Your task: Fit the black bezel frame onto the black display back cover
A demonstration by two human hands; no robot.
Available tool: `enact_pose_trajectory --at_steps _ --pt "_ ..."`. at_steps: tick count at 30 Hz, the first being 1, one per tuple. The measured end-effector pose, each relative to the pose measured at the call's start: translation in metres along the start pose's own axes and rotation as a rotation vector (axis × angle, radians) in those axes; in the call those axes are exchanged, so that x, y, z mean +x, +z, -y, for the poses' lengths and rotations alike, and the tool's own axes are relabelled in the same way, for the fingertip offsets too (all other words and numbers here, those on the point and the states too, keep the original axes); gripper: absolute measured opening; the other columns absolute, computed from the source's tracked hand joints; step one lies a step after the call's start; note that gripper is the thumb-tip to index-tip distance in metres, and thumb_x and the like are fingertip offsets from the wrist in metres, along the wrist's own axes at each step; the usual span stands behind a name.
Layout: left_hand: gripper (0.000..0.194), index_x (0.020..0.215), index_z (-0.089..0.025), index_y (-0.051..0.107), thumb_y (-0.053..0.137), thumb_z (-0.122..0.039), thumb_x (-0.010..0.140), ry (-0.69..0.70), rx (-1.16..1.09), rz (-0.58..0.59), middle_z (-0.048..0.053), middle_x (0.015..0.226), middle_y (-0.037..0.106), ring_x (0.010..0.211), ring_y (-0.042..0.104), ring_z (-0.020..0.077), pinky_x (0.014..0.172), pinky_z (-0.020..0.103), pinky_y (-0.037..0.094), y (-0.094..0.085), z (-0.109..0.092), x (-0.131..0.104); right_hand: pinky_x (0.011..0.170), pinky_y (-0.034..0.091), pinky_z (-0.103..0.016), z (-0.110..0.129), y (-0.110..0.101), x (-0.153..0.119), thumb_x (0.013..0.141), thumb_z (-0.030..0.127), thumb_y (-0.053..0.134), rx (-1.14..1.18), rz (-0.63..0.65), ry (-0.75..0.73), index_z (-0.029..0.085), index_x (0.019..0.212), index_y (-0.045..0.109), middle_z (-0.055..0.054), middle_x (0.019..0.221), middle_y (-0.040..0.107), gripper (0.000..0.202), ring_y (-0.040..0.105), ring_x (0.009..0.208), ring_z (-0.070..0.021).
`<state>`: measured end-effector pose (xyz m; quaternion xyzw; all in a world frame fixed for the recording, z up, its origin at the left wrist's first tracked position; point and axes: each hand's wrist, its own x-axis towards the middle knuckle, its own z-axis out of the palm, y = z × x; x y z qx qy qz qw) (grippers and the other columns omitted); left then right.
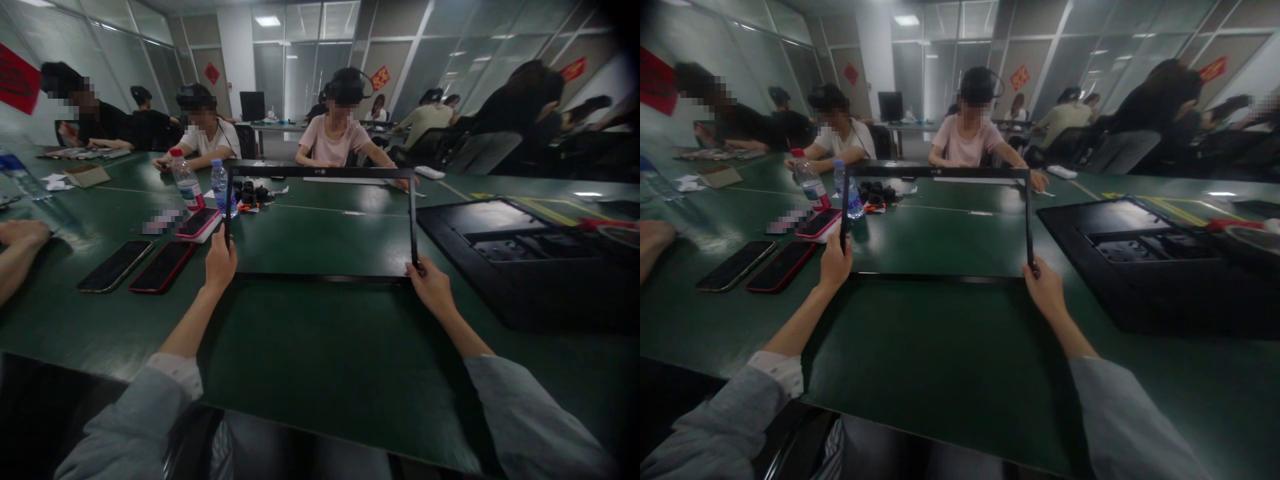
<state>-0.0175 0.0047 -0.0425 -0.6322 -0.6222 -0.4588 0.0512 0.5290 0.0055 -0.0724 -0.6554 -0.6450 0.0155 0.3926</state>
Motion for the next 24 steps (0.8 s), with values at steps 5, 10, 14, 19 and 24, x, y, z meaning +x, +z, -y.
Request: enact_pose_trajectory --at_steps 5,10,14,19,24 --pt "0.057 0.153 -0.017 0.048 0.051 -0.022 0.097 -0.108 -0.074 0.149 0.016 0.138 0.067 0.133 0.062 0.0297 0.117 0.051 0.045 0.011 0.015 0.000 0.090 0.058 -0.047 -0.010 0.004 0.003 0.090 0.053 0.052 0.022 0.000 0.026 0.018 0.122 0.072 -0.014 0.107 0.077 0.051 0.074 0.096 -0.0328" --pt "0.056 0.148 -0.016 0.055 0.062 -0.022 0.093 -0.227 -0.158 0.218 0.015 0.126 0.075 0.126 0.067 0.0288 0.115 0.049 0.047 0.015 0.022 0.002 0.097 0.057 -0.049 -0.017 0.006 0.005 0.086 0.050 0.056 0.068 0.011 0.094 0.018 0.121 0.073 -0.014 0.112 0.078 0.051 0.074 0.104 -0.0336" --pt "0.056 0.146 -0.016 0.057 0.064 -0.022 0.090 -0.282 -0.256 0.222 0.015 0.127 0.075 0.120 0.070 0.0274 0.112 0.048 0.050 0.018 0.031 0.005 0.100 0.056 -0.050 -0.016 0.007 0.005 0.084 0.050 0.058 0.079 0.009 0.143 0.017 0.120 0.075 -0.014 0.111 0.078 0.052 0.074 0.106 -0.0340" --pt "0.063 0.146 -0.017 0.059 0.066 -0.016 0.083 -0.288 -0.325 0.289 0.014 0.138 0.070 0.130 0.065 0.0277 0.116 0.046 0.047 0.025 0.042 0.006 0.100 0.056 -0.047 -0.015 0.006 0.006 0.082 0.050 0.061 0.116 -0.003 0.174 0.018 0.118 0.076 -0.013 0.111 0.078 0.051 0.073 0.107 -0.0326" --pt "0.054 0.139 -0.020 0.069 0.061 -0.019 0.086 -0.239 -0.204 0.330 0.010 0.132 0.074 0.122 0.069 0.0278 0.111 0.045 0.051 0.019 0.037 0.005 0.096 0.057 -0.045 -0.011 0.005 0.005 0.083 0.050 0.061 0.118 0.011 0.182 0.019 0.116 0.077 -0.013 0.104 0.078 0.048 0.074 0.104 -0.0318"
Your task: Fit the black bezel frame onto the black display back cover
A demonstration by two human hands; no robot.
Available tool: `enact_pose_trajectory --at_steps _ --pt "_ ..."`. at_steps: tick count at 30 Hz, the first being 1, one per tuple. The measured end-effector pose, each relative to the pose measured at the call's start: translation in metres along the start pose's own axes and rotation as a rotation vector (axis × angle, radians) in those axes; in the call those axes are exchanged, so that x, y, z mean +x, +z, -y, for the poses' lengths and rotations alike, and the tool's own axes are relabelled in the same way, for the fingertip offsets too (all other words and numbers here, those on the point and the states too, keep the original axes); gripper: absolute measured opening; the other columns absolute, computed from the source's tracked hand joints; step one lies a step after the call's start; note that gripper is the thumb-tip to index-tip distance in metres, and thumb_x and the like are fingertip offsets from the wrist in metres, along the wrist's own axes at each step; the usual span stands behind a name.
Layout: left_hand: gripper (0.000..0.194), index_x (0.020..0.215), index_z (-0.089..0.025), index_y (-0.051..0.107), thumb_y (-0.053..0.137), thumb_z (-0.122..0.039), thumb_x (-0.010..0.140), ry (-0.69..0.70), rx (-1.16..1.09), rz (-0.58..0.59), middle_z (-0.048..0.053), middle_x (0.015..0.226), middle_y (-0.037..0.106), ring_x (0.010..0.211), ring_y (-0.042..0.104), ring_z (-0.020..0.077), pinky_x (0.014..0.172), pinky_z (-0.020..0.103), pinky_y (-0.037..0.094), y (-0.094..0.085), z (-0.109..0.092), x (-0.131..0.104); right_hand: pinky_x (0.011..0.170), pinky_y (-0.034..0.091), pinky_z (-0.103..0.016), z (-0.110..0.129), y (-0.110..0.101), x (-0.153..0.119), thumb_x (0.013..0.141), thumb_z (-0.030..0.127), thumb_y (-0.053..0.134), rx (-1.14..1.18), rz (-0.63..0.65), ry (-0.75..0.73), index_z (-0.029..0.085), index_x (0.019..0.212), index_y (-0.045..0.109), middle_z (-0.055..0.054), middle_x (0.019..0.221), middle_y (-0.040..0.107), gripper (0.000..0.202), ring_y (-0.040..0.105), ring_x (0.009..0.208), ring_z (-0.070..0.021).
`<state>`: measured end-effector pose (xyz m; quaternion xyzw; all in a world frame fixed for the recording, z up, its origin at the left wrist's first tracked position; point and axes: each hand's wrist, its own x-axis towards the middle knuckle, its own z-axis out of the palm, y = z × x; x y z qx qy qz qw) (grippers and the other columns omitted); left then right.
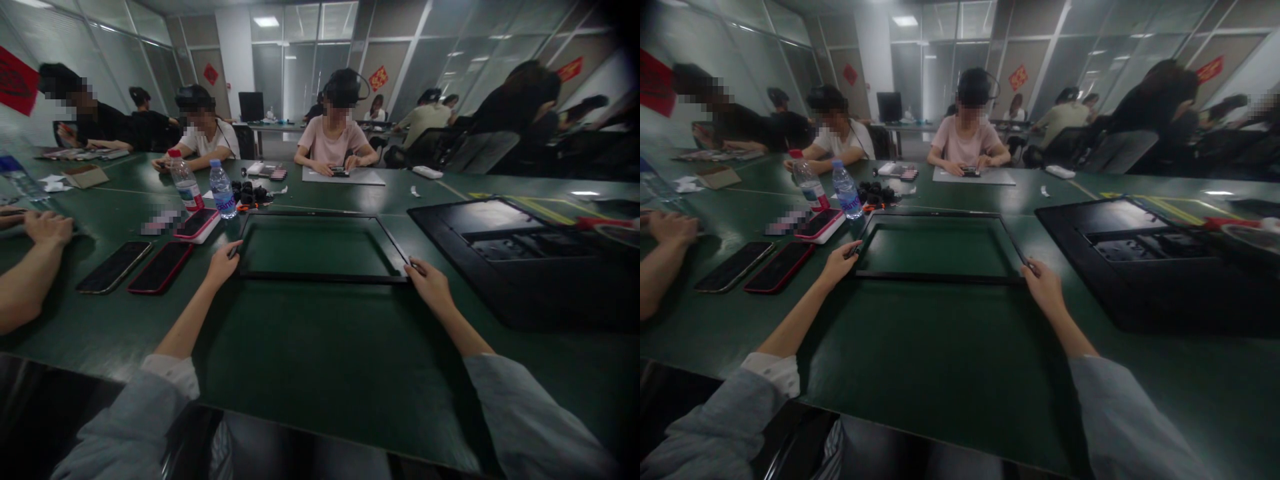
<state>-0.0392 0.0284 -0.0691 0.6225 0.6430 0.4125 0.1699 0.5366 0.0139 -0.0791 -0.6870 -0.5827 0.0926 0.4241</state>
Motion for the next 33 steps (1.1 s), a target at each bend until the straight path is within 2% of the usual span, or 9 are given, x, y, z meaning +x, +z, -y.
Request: enact_pose_trajectory --at_steps 6,11,16,19,23,27,33 --pt "0.046 0.129 -0.026 0.076 0.060 -0.022 0.087 -0.002 0.169 -0.007 0.007 0.114 0.080 0.098 0.074 0.0262 0.096 0.042 0.057 -0.008 -0.014 -0.009 0.092 0.058 -0.047 0.001 -0.001 -0.002 0.086 0.051 0.053 -0.036 -0.006 -0.042 0.020 0.115 0.078 -0.012 0.100 0.079 0.049 0.074 0.096 -0.0313" --pt "0.043 0.126 -0.026 0.079 0.059 -0.019 0.087 0.051 0.282 -0.002 0.008 0.124 0.078 0.109 0.071 0.0275 0.102 0.043 0.054 -0.008 -0.015 -0.008 0.086 0.058 -0.046 0.000 -0.001 -0.001 0.087 0.051 0.050 -0.078 -0.008 -0.054 0.020 0.113 0.078 -0.009 0.085 0.076 0.050 0.073 0.084 -0.0289" --pt "0.044 0.131 -0.026 0.075 0.059 -0.023 0.090 0.071 0.371 -0.005 0.009 0.122 0.078 0.110 0.069 0.0287 0.104 0.048 0.053 -0.005 -0.012 -0.009 0.092 0.056 -0.050 0.003 -0.001 0.000 0.089 0.051 0.047 -0.096 0.034 -0.034 0.016 0.118 0.075 -0.011 0.089 0.076 0.054 0.073 0.089 -0.0313" --pt "0.042 0.132 -0.025 0.074 0.058 -0.028 0.093 0.074 0.386 -0.008 0.011 0.125 0.076 0.117 0.066 0.0314 0.105 0.050 0.052 -0.004 -0.012 -0.010 0.095 0.056 -0.051 0.004 0.000 -0.001 0.088 0.053 0.050 -0.072 0.082 -0.015 0.014 0.127 0.071 -0.014 0.099 0.077 0.059 0.073 0.095 -0.0324" --pt "0.041 0.133 -0.025 0.074 0.058 -0.033 0.096 0.049 0.374 0.022 0.011 0.132 0.074 0.126 0.062 0.0333 0.108 0.052 0.050 -0.005 -0.016 -0.011 0.105 0.053 -0.052 0.008 0.000 -0.002 0.091 0.065 0.052 -0.035 0.103 -0.113 0.016 0.135 0.066 -0.017 0.124 0.073 0.068 0.069 0.117 -0.0343" --pt "0.043 0.136 -0.029 0.071 0.058 -0.044 0.098 0.012 0.360 0.053 0.010 0.146 0.066 0.138 0.054 0.0368 0.112 0.060 0.044 -0.005 -0.020 -0.012 0.110 0.049 -0.056 0.011 0.001 -0.002 0.090 0.076 0.049 -0.033 0.182 -0.243 0.017 0.139 0.064 -0.018 0.123 0.073 0.078 0.068 0.119 -0.0351" --pt "0.049 0.138 -0.031 0.069 0.055 -0.056 0.098 0.004 0.332 0.048 0.013 0.154 0.059 0.144 0.048 0.0396 0.113 0.067 0.039 -0.003 -0.013 -0.010 0.116 0.043 -0.062 0.005 0.005 -0.007 0.089 0.082 0.046 -0.178 0.247 -0.316 0.015 0.144 0.061 -0.021 0.143 0.063 0.088 0.057 0.135 -0.0396"
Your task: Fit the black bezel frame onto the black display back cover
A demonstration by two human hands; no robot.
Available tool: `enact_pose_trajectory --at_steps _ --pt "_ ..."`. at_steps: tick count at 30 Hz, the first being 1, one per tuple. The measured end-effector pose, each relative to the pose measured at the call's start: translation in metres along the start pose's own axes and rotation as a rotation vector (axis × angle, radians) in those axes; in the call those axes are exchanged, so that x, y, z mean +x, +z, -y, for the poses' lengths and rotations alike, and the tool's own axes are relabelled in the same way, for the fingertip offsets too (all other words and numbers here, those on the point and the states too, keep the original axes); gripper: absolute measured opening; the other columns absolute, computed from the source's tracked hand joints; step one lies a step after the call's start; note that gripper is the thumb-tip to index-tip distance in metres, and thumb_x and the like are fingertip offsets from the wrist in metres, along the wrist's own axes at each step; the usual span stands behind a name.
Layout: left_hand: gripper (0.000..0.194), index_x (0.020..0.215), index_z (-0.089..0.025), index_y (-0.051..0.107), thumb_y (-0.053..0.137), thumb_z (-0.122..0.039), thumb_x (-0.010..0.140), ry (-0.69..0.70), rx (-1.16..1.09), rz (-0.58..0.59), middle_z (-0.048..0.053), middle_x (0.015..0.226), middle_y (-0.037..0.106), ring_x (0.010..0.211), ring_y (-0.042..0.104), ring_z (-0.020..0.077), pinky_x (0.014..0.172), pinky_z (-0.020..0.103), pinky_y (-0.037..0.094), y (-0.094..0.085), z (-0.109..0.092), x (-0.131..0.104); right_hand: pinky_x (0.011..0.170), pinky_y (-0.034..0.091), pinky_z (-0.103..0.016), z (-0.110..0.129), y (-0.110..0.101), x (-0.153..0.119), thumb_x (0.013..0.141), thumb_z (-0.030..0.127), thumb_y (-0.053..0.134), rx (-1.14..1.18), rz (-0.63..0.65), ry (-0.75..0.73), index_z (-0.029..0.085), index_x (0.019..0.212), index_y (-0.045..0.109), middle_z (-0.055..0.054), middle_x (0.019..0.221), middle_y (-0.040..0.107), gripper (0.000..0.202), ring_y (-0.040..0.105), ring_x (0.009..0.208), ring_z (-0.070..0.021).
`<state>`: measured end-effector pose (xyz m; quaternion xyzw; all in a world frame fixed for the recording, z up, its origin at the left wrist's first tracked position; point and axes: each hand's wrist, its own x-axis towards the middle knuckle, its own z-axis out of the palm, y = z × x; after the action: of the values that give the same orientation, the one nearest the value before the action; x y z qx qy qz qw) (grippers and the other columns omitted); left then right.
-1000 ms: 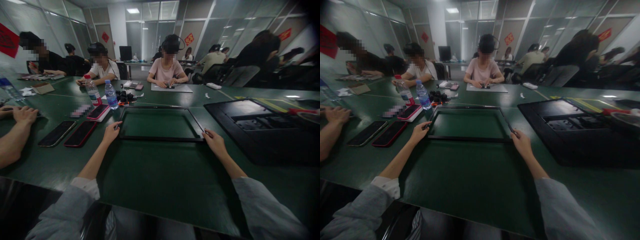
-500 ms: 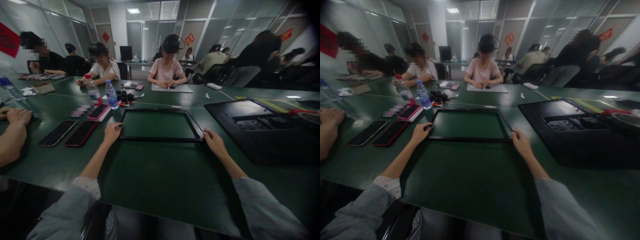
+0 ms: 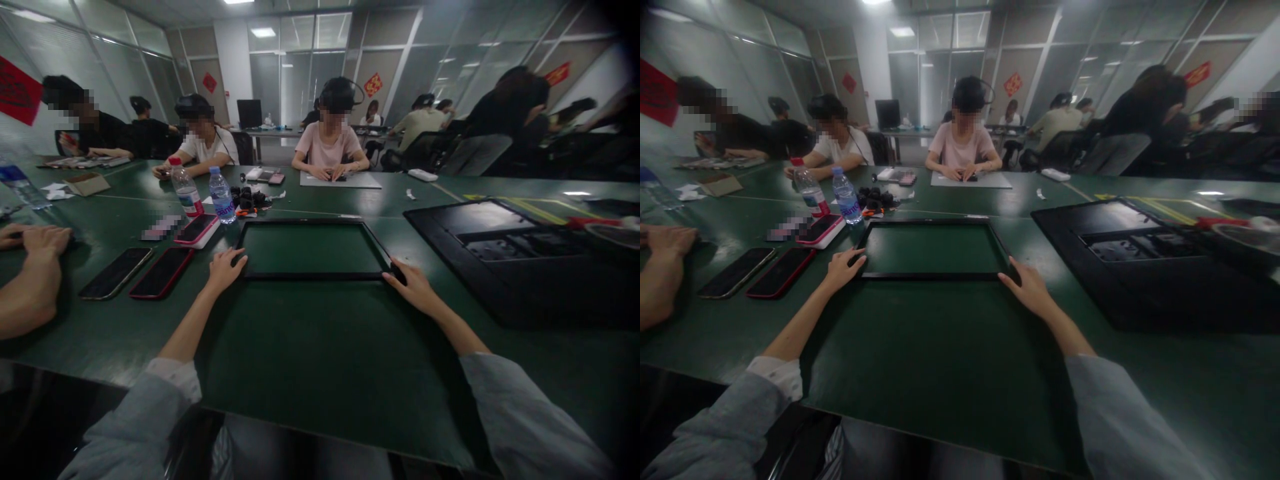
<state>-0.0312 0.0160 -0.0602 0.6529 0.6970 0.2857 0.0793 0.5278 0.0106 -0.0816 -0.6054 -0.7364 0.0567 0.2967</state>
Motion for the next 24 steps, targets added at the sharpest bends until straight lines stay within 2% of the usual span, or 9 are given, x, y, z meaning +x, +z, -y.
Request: enact_pose_trajectory --at_steps 4,8,11,14,16,19,21,24 --pt "0.053 0.138 -0.028 0.070 0.051 -0.059 0.098 0.021 0.036 -0.016 0.017 0.155 0.057 0.144 0.046 0.0424 0.111 0.068 0.040 0.002 0.002 0.000 0.120 0.040 -0.061 0.000 0.003 -0.006 0.092 0.079 0.044 -0.078 0.053 -0.013 0.017 0.148 0.058 -0.018 0.152 0.058 0.084 0.050 0.144 -0.0380" --pt "0.057 0.142 -0.026 0.066 0.047 -0.060 0.100 0.029 0.042 -0.040 0.018 0.160 0.051 0.146 0.042 0.0439 0.111 0.072 0.037 -0.001 -0.006 -0.005 0.121 0.038 -0.060 -0.001 0.005 -0.007 0.095 0.077 0.042 -0.096 0.067 -0.023 0.016 0.150 0.055 -0.018 0.154 0.055 0.083 0.048 0.146 -0.0371" --pt "0.051 0.138 -0.030 0.068 0.050 -0.058 0.100 0.056 0.025 -0.037 0.014 0.157 0.055 0.147 0.040 0.0423 0.112 0.074 0.034 -0.006 -0.013 -0.010 0.120 0.039 -0.060 -0.003 0.007 -0.005 0.096 0.074 0.040 -0.091 0.038 -0.022 0.015 0.147 0.057 -0.019 0.150 0.059 0.079 0.051 0.143 -0.0379" --pt "0.048 0.135 -0.034 0.070 0.057 -0.061 0.096 0.113 0.020 0.012 0.011 0.155 0.058 0.147 0.040 0.0397 0.114 0.072 0.032 -0.010 -0.018 -0.014 0.118 0.039 -0.062 -0.005 0.006 -0.004 0.097 0.068 0.039 -0.095 -0.026 0.014 0.015 0.142 0.061 -0.021 0.145 0.061 0.073 0.052 0.139 -0.0393" --pt "0.052 0.135 -0.035 0.069 0.061 -0.064 0.093 0.172 0.028 0.082 0.010 0.154 0.059 0.148 0.040 0.0385 0.116 0.070 0.032 -0.013 -0.019 -0.017 0.116 0.036 -0.067 -0.005 0.000 -0.005 0.096 0.063 0.040 -0.130 -0.105 0.075 0.017 0.140 0.062 -0.021 0.146 0.059 0.068 0.047 0.142 -0.0414" --pt "0.063 0.137 -0.035 0.069 0.072 -0.068 0.084 0.273 0.055 0.196 0.010 0.154 0.058 0.147 0.043 0.0386 0.117 0.067 0.033 -0.017 -0.021 -0.021 0.115 0.028 -0.074 -0.008 -0.017 -0.010 0.096 0.058 0.043 -0.204 -0.296 0.225 0.018 0.143 0.060 -0.025 0.156 0.047 0.065 0.031 0.151 -0.0460" --pt "0.064 0.132 -0.033 0.071 0.076 -0.069 0.079 0.312 0.065 0.221 0.011 0.153 0.059 0.144 0.046 0.0384 0.116 0.064 0.035 -0.019 -0.022 -0.023 0.115 0.022 -0.075 -0.016 -0.033 -0.015 0.096 0.056 0.045 -0.224 -0.430 0.340 0.014 0.147 0.058 -0.029 0.161 0.036 0.067 0.022 0.154 -0.0490" --pt "0.051 0.112 -0.028 0.075 0.074 -0.069 0.081 0.329 0.042 0.200 0.010 0.140 0.067 0.133 0.057 0.0347 0.110 0.055 0.044 -0.021 -0.023 -0.023 0.114 0.015 -0.078 -0.039 -0.060 -0.024 0.093 0.050 0.053 -0.214 -0.656 0.525 0.009 0.156 0.049 -0.037 0.164 0.024 0.075 0.014 0.155 -0.0544"
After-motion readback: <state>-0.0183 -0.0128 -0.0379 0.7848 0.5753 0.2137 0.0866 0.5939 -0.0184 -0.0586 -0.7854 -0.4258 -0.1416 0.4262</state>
